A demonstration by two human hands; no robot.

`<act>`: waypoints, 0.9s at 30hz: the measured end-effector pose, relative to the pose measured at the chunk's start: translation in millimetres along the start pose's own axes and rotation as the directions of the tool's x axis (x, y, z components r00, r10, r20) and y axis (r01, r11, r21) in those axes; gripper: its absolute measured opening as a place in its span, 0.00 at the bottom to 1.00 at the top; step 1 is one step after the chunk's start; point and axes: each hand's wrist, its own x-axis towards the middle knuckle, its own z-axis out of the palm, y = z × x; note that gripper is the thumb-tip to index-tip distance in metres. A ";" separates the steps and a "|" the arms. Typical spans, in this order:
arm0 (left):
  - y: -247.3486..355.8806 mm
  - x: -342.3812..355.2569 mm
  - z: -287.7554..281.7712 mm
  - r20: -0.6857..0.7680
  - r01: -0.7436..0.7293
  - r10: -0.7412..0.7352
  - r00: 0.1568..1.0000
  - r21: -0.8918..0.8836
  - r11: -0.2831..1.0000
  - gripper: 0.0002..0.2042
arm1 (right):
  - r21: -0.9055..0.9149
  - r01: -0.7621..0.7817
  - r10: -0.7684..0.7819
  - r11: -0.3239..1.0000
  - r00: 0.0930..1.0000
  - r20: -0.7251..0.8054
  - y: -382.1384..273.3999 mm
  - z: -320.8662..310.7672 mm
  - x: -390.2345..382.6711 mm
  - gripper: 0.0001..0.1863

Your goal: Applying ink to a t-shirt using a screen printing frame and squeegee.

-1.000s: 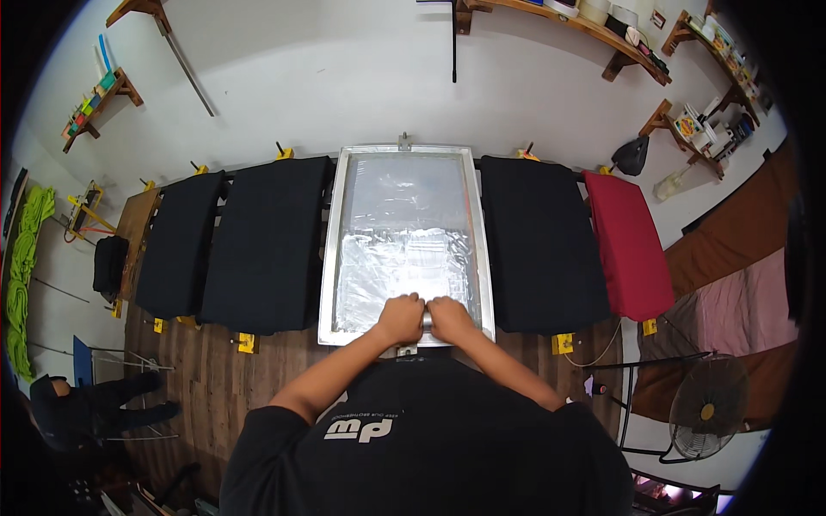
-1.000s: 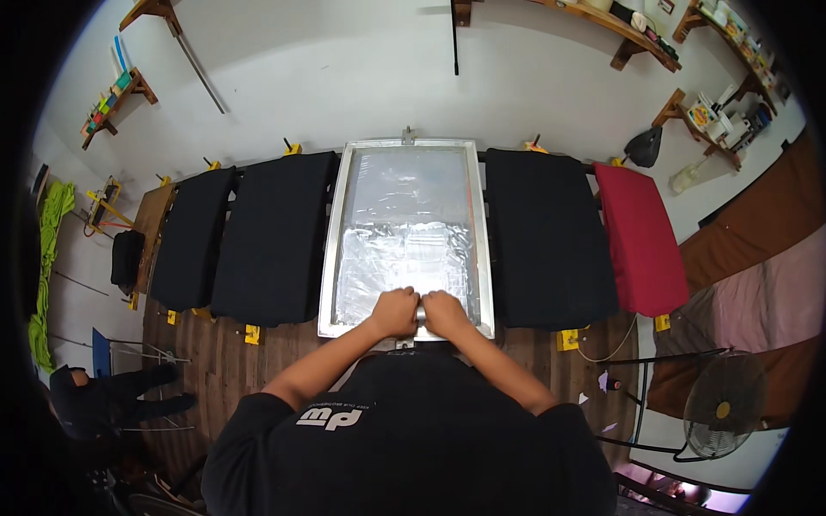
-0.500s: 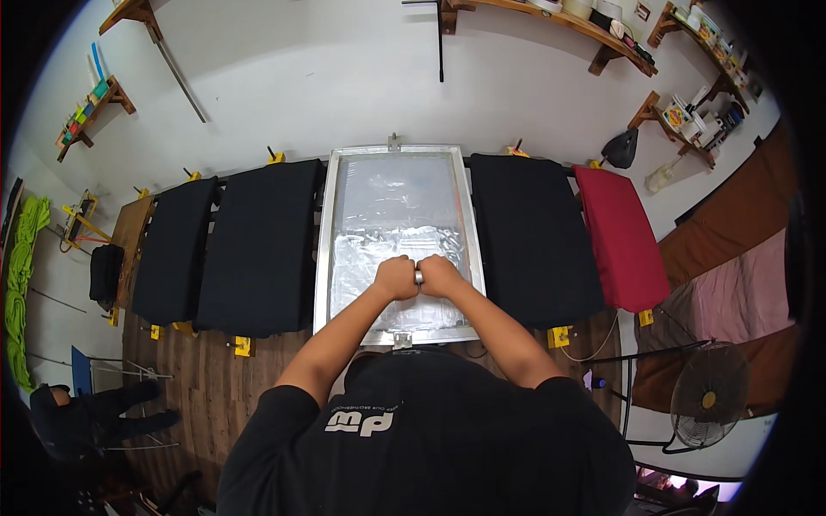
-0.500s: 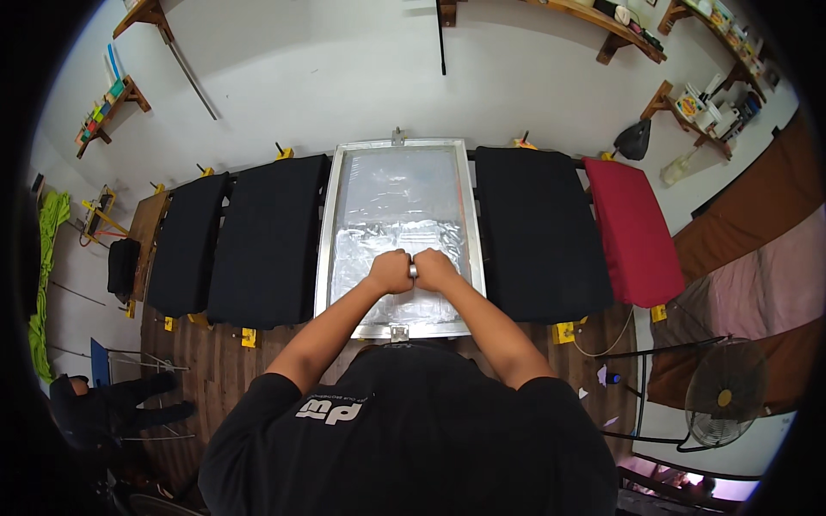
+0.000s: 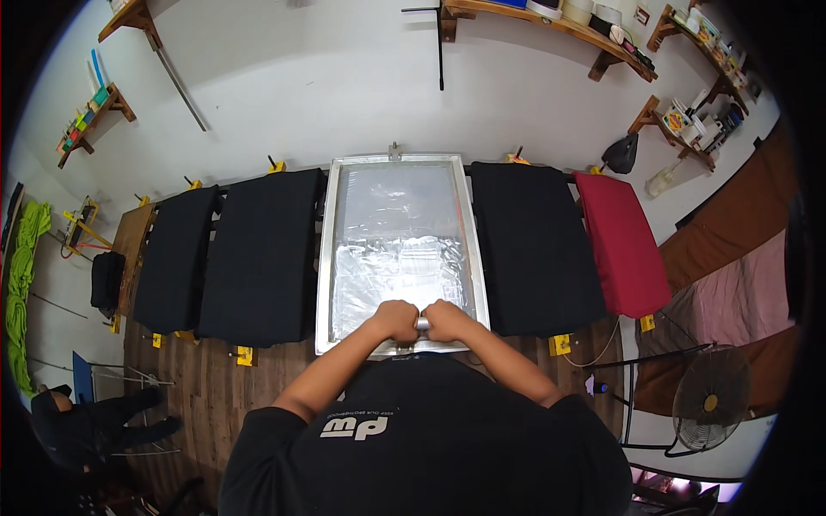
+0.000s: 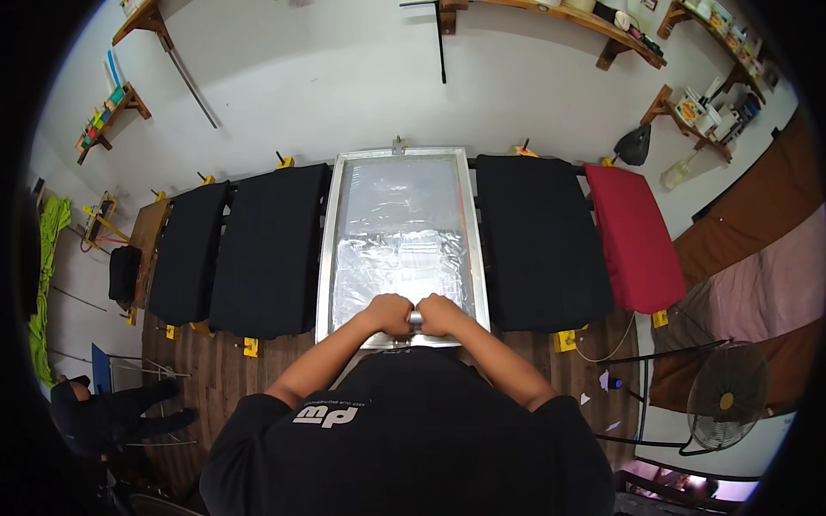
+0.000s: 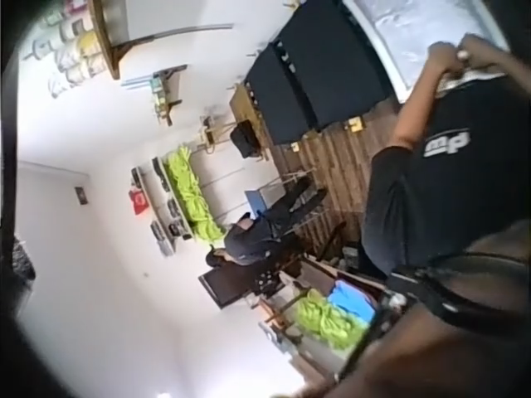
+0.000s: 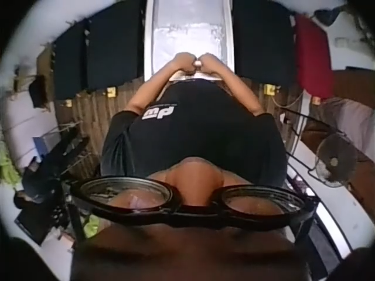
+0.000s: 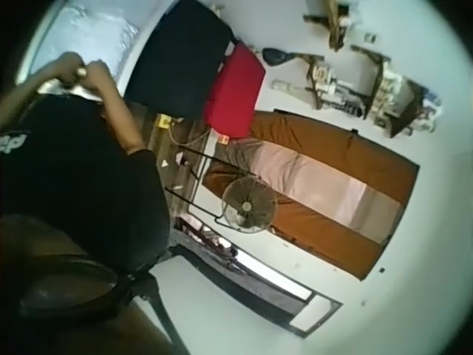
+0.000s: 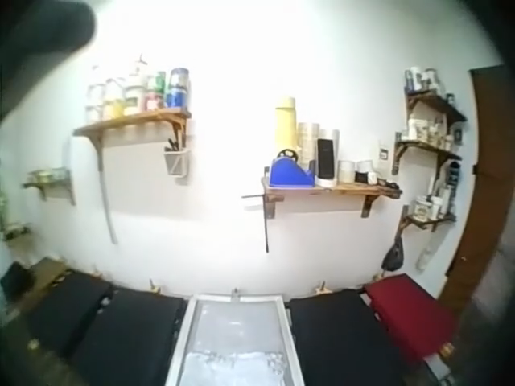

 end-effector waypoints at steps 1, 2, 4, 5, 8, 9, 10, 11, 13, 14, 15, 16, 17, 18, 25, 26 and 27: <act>-4.8 7.3 -1.5 -0.041 0.018 -0.018 0.999 -0.006 1.000 0.11 | -0.017 0.008 -0.009 1.000 0.998 -0.065 2.7 -3.4 5.8 0.11; -8.8 12.6 -3.9 -0.127 0.015 -0.017 0.992 -0.015 1.000 0.10 | -0.036 0.017 -0.021 0.999 0.992 -0.127 3.6 -9.4 9.7 0.10; -17.7 23.5 -4.1 -0.332 0.023 -0.029 0.943 -0.022 0.999 0.10 | -0.034 0.005 -0.015 0.999 0.959 -0.284 3.9 -20.4 20.4 0.09; -21.5 33.3 5.1 -0.453 -0.002 0.001 0.892 0.000 1.000 0.10 | -0.035 0.018 -0.029 0.999 0.932 -0.362 13.9 -14.8 27.7 0.09; -17.0 35.5 24.6 -0.509 0.006 0.017 0.861 0.044 0.999 0.13 | -0.046 0.055 -0.069 0.997 0.914 -0.400 14.9 1.7 25.4 0.10; -10.8 28.9 26.8 -0.520 -0.003 0.008 0.854 0.010 1.000 0.13 | -0.070 0.061 -0.085 0.996 0.899 -0.430 13.9 9.7 22.8 0.10; -5.9 20.6 28.6 -0.451 0.008 -0.009 0.892 -0.004 1.000 0.14 | -0.081 0.033 -0.061 0.996 0.923 -0.381 11.9 20.1 15.2 0.11; -5.4 10.6 33.1 -0.411 -0.001 -0.004 0.912 -0.012 1.000 0.14 | -0.087 0.064 -0.090 0.994 0.934 -0.346 6.7 24.5 7.3 0.10; 1.0 -2.1 41.4 -0.279 0.014 -0.020 0.960 -0.024 1.000 0.16 | -0.081 0.090 -0.110 0.993 0.952 -0.286 -0.9 30.4 -7.2 0.09; 4.5 -5.7 38.1 -0.278 0.015 -0.021 0.960 -0.024 1.000 0.16 | -0.080 0.090 -0.110 0.993 0.952 -0.285 -4.1 25.6 -10.9 0.09; 7.8 -8.9 34.3 -0.216 0.028 -0.038 0.976 -0.046 0.999 0.15 | -0.057 0.068 -0.078 0.996 0.978 -0.194 -7.3 18.0 -14.4 0.10; 11.0 -11.9 29.7 -0.152 0.043 -0.053 0.987 -0.067 0.997 0.15 | -0.035 0.044 -0.047 0.998 0.994 -0.102 -7.4 12.6 -14.8 0.10; 13.8 -9.0 12.5 -0.022 0.095 -0.096 0.995 -0.071 0.993 0.13 | 0.035 0.063 -0.060 0.997 0.995 -0.081 5.6 10.7 -6.8 0.11; 5.4 -3.0 9.6 -0.068 0.089 -0.096 0.993 -0.099 0.991 0.12 | 0.034 0.099 -0.098 0.994 0.994 -0.052 10.2 2.0 3.1 0.11; -41.6 65.1 -9.5 -0.476 0.020 -0.018 0.879 0.000 1.000 0.11 | -0.085 -0.010 -0.017 0.996 0.951 -0.310 34.2 -34.2 62.1 0.10; -39.2 65.6 -9.6 -0.473 0.018 -0.015 0.881 0.001 1.000 0.11 | -0.082 -0.013 -0.013 0.997 0.950 -0.311 33.3 -33.7 62.7 0.10; -35.1 64.9 -7.9 -0.450 0.060 -0.065 0.891 -0.026 0.998 0.12 | -0.092 0.004 -0.031 0.996 0.956 -0.293 32.4 -32.5 61.2 0.10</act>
